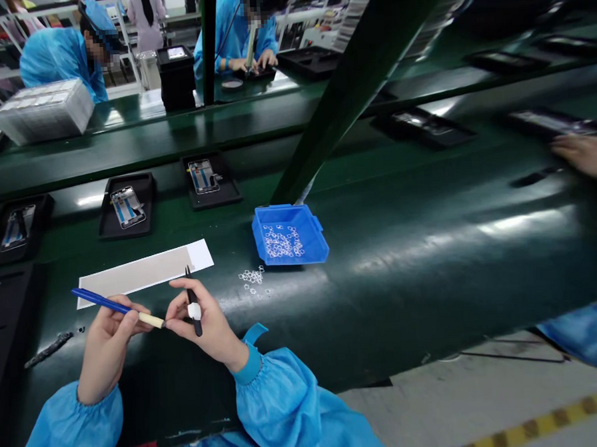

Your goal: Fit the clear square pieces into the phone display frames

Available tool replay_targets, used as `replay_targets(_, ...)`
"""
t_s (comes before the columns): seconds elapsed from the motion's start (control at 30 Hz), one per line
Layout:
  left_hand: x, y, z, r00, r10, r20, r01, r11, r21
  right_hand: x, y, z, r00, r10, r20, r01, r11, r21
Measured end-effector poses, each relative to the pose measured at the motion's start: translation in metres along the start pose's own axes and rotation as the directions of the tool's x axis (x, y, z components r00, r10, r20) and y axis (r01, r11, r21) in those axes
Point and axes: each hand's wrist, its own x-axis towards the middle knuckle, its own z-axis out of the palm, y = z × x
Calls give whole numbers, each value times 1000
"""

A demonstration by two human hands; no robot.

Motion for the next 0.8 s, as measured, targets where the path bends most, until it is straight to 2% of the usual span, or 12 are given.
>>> replay_targets(0.17, -1, -3, 3, 999, -6, -33, 5, 999, -42, -1, -1, 2, 996, -85, -19, 83, 993, -78)
replay_targets(0.33, -6, -11, 13, 986, 4, -170, -22, 995, -102, -2, 2, 6, 968, -214, -131, 185, 962, -200)
replay_targets(0.5, -9, -17, 23, 964, -3, -264, -43, 985, -166, -3, 7, 9, 938, -288, -193, 219, 924, -313)
replay_targets(0.67, -7, -14, 25, 970, -34, -242, -11, 983, -183, -2, 4, 8, 938, -275, -211, 212, 937, -279)
replay_targets(0.8, -6, -8, 23, 976, -93, -197, 57, 982, -178, -1, -2, 4, 965, -206, -161, 164, 957, -239)
